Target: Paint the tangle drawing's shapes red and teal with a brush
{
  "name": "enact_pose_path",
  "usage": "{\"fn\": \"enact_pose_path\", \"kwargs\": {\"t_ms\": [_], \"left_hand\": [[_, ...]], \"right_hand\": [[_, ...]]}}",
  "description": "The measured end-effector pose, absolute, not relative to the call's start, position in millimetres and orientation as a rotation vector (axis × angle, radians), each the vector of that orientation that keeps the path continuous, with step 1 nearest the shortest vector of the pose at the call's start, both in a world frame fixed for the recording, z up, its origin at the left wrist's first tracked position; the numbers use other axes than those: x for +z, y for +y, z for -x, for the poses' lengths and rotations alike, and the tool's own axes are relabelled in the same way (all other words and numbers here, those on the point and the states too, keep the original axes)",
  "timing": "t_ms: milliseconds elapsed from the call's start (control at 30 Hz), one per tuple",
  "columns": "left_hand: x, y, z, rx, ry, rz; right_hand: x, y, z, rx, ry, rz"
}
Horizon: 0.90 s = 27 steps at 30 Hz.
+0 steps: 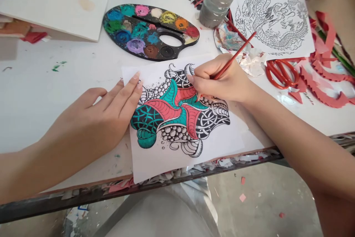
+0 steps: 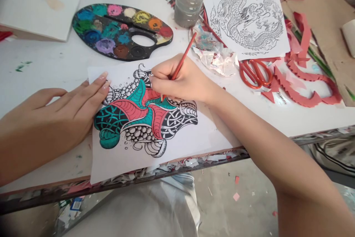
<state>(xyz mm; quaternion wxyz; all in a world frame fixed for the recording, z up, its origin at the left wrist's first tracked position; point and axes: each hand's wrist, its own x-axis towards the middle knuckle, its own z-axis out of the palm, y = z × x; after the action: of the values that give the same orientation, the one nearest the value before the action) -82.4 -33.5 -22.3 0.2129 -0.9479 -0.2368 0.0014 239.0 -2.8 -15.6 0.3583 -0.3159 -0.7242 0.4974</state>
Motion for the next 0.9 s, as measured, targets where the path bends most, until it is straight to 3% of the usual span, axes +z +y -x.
{"fn": "enact_pose_path", "kwargs": {"t_ms": [900], "left_hand": [[-21.0,-34.9,85.1,0.056,-0.701,2.649]], "right_hand": [[-19.3,0.1,-237.8,1.266,-1.89,0.751]]}}
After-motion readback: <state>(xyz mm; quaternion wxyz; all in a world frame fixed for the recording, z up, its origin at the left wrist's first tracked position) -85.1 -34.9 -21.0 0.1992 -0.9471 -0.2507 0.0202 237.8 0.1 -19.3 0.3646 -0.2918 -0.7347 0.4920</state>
